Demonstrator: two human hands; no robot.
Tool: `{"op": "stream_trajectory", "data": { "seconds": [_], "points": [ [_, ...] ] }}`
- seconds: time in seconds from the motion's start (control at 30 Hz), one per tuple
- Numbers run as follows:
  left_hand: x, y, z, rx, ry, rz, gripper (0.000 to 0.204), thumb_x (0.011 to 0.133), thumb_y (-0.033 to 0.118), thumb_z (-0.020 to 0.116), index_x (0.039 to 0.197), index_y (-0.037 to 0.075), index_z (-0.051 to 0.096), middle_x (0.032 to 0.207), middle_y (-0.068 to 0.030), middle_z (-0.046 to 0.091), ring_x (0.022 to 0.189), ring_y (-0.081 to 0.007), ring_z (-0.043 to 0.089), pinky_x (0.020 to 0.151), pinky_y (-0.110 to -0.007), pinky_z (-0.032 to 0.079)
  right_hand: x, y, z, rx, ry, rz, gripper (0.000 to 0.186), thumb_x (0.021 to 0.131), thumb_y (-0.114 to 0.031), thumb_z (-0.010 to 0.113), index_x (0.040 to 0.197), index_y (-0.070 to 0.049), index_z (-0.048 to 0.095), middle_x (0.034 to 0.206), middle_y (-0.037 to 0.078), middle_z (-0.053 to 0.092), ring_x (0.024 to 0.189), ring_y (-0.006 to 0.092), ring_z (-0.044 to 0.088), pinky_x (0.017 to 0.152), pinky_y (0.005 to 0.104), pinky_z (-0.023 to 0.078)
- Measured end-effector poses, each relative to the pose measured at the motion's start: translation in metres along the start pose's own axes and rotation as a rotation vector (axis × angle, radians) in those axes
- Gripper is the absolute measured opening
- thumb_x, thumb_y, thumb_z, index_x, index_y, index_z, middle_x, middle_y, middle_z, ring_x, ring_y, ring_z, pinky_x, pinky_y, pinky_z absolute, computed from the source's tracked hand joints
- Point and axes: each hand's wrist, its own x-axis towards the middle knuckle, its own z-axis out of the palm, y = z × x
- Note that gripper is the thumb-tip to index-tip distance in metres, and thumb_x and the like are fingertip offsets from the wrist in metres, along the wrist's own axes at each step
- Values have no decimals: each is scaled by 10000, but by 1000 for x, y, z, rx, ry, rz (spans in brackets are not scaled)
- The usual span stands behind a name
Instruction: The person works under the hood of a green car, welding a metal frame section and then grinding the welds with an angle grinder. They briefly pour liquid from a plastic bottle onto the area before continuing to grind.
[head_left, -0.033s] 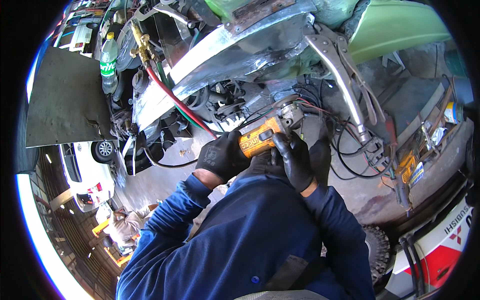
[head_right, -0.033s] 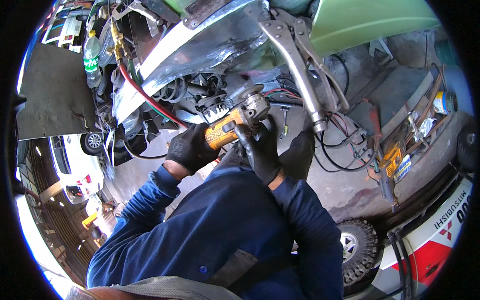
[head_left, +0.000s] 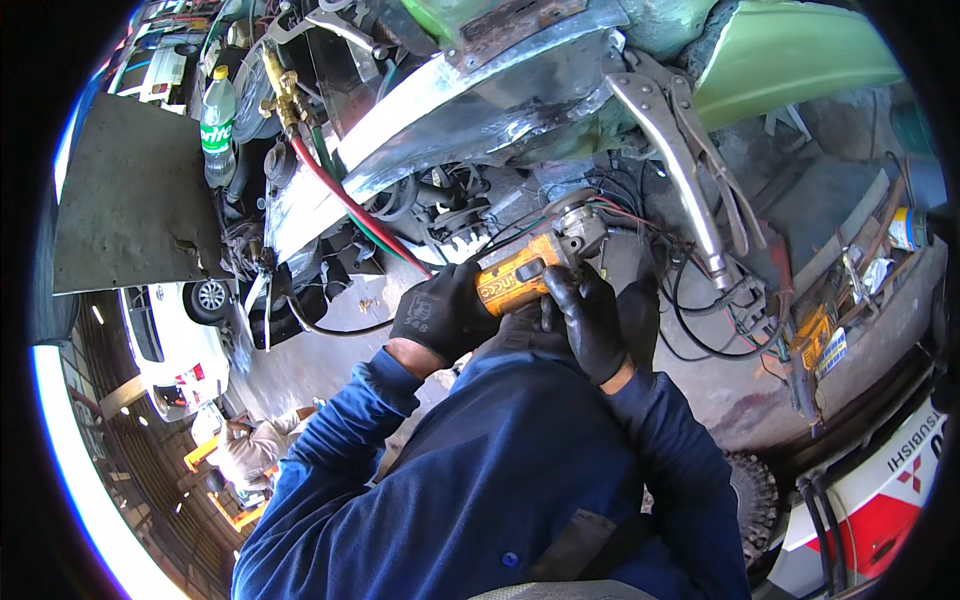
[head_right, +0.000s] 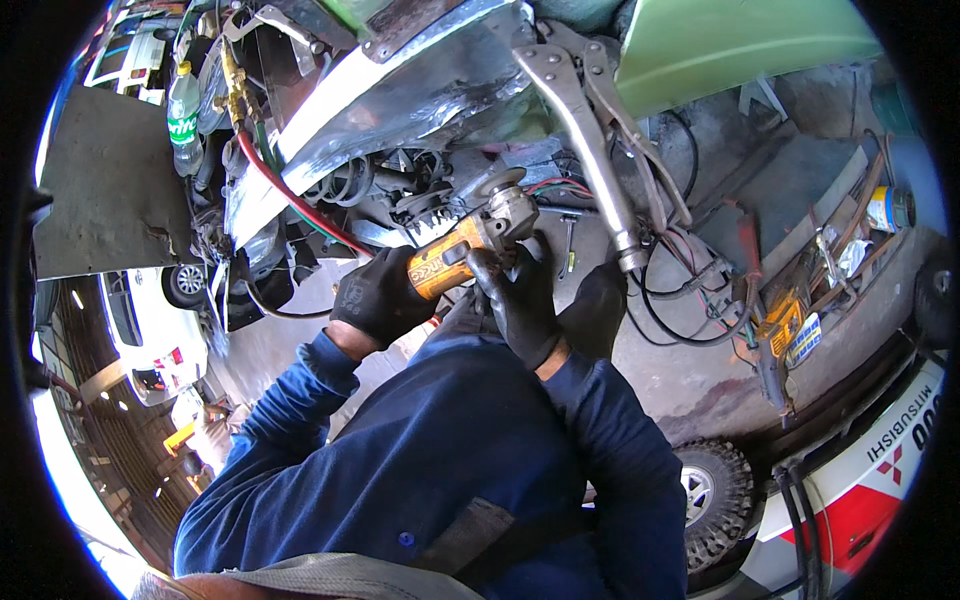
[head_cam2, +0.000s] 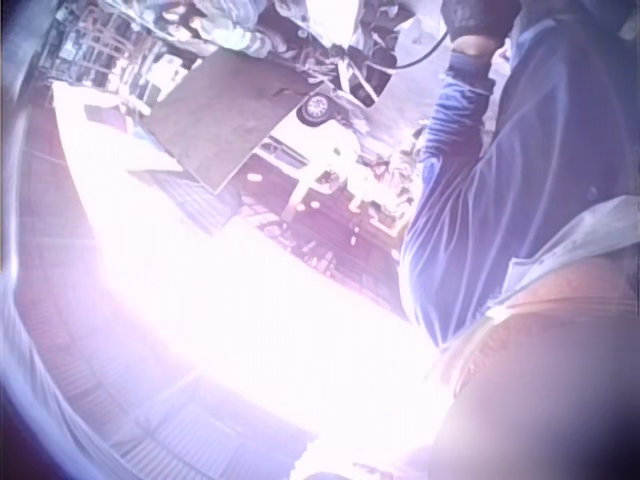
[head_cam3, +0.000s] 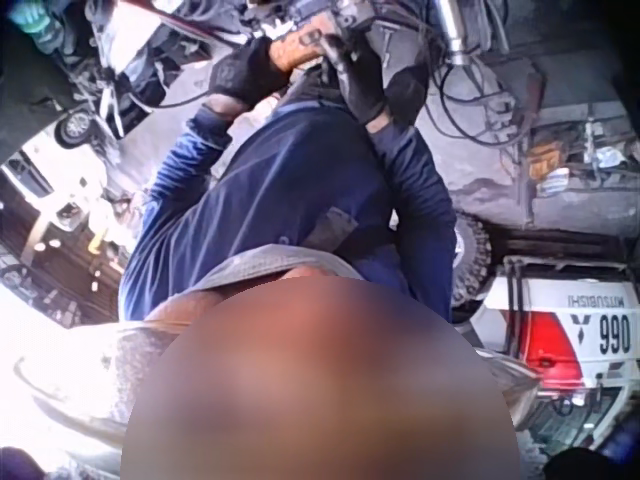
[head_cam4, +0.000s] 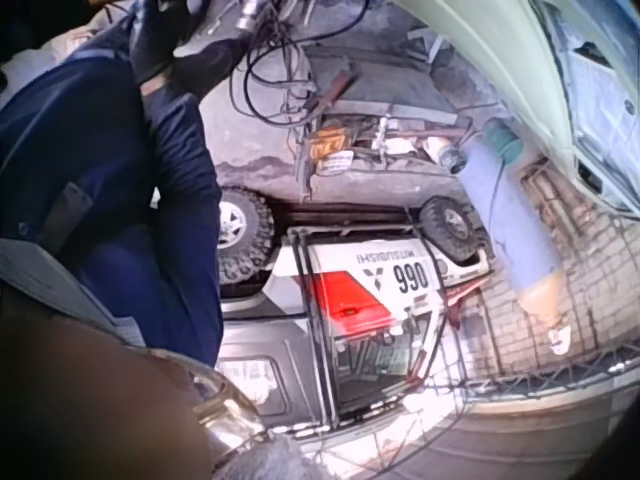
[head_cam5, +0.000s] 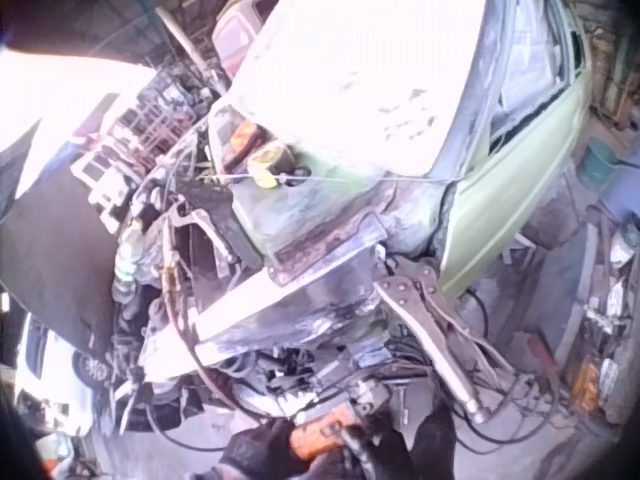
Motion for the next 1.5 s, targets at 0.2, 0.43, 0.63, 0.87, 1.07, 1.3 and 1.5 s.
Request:
{"op": "stream_trajectory", "data": {
  "seconds": [0.2,0.43,0.63,0.87,1.07,1.3,1.5],
  "points": [
    [11,32,-12,-16,119,-5,532,813,356,878,1197,73,642,1009,-180,709,903,-400,736,774,-476,588,18,-31,-17,-83,-61,-139,379,1034,-346,718,1201,-8,673,841,13,669,655,76,590,602,266,472],
    [17,65,-30,45,215,-92,556,806,372,884,1204,68,643,1000,-173,726,890,-397,750,757,-464,605,40,-45,-19,-79,-137,-287,508,991,-389,788,1322,-26,660,1063,38,714,898,102,678,766,318,529],
    [11,78,-34,69,220,-148,605,784,360,911,1235,69,632,1037,-175,741,916,-380,762,783,-453,614,40,-38,-38,-541,-138,-710,357,1001,-254,791,1274,-32,729,1137,106,784,1052,208,750,921,385,578],
    [-21,72,4,-138,123,-215,587,794,429,877,1227,94,665,1044,-187,752,971,-396,755,816,-466,601,18,-29,-79,-369,-528,-306,455,1076,-302,692,1422,-22,596,1263,120,685,1183,149,652,988,321,542],
    [-37,43,49,-318,-92,-436,544,808,442,832,1199,94,685,1057,-195,770,1000,-397,760,852,-472,596,-14,-38,-136,-895,-425,7,510,1030,-303,733,1405,8,582,1087,138,728,1001,183,695,869,342,558],
    [-49,-13,83,-392,-153,-403,562,812,459,794,1185,51,694,1062,-236,770,982,-424,759,870,-495,586,-50,-47,-79,-814,-294,-82,484,974,-356,785,1296,-11,678,1098,188,754,959,285,741,862,401,582],
    [-56,-44,89,-374,-136,-294,528,851,449,762,1202,60,698,1083,-222,771,1016,-440,749,883,-517,583,-53,-59,7,-835,-449,-154,325,1047,-149,665,1327,14,654,1202,174,747,1098,233,714,973,370,555]
  ]
}}
